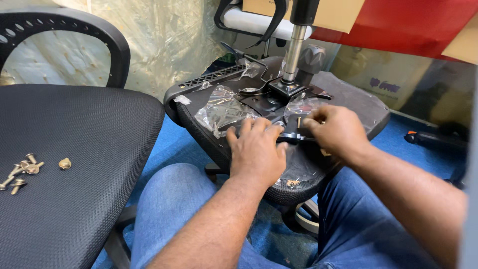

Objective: The person uses a screwdriver to fasten screws into a black plastic chair base, securing it to the underside of a chair seat. They methodically tighten multiple screws while holding the base steady with their other hand.

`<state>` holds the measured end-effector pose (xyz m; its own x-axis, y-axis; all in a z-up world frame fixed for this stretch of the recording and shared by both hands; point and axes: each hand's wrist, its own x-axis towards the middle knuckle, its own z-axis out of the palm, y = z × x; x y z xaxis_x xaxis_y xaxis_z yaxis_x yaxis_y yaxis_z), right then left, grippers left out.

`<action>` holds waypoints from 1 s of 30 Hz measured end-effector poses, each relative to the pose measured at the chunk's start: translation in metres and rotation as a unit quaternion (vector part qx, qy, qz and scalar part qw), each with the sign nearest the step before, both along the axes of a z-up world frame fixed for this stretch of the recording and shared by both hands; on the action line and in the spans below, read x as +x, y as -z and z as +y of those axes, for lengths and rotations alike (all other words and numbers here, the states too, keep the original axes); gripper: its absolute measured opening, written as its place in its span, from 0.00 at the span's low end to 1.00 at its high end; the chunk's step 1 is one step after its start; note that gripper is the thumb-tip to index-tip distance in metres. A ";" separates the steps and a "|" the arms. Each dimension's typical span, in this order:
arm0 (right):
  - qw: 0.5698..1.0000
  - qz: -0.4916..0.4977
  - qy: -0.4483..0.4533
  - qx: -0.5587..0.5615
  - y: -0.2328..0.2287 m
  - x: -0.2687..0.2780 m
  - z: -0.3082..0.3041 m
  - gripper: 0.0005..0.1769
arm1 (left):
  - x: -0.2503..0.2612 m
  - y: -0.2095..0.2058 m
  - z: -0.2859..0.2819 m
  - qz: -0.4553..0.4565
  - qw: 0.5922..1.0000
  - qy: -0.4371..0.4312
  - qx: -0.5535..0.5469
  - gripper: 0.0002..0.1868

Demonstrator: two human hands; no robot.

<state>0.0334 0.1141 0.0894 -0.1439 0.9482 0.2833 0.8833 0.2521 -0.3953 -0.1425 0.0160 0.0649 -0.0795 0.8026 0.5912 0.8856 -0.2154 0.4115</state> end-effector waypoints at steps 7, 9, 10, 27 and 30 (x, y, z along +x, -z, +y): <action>0.998 -0.049 0.011 -0.024 0.015 0.034 0.052 0.22 | -0.001 -0.005 -0.001 -0.055 0.995 0.022 -0.076 0.15; 0.999 -0.043 0.006 -0.015 0.021 0.038 0.064 0.19 | 0.000 -0.006 0.000 -0.048 0.994 0.021 -0.091 0.16; 0.999 -0.040 0.010 -0.007 0.024 0.038 0.069 0.18 | 0.001 -0.007 0.000 -0.043 0.994 0.019 -0.100 0.16; 0.992 -0.107 -0.027 -0.056 0.015 0.020 0.057 0.14 | 0.001 -0.005 -0.001 -0.031 0.993 0.013 -0.110 0.18; 0.999 -0.014 -0.020 -0.021 0.016 0.014 0.047 0.14 | 0.001 -0.004 -0.001 -0.036 0.994 0.013 -0.102 0.18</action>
<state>0.0472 0.1611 0.0733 -0.1893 0.9523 0.2395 0.8835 0.2716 -0.3817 -0.1419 0.0150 0.0686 -0.0932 0.9079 0.4087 0.8480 -0.1427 0.5105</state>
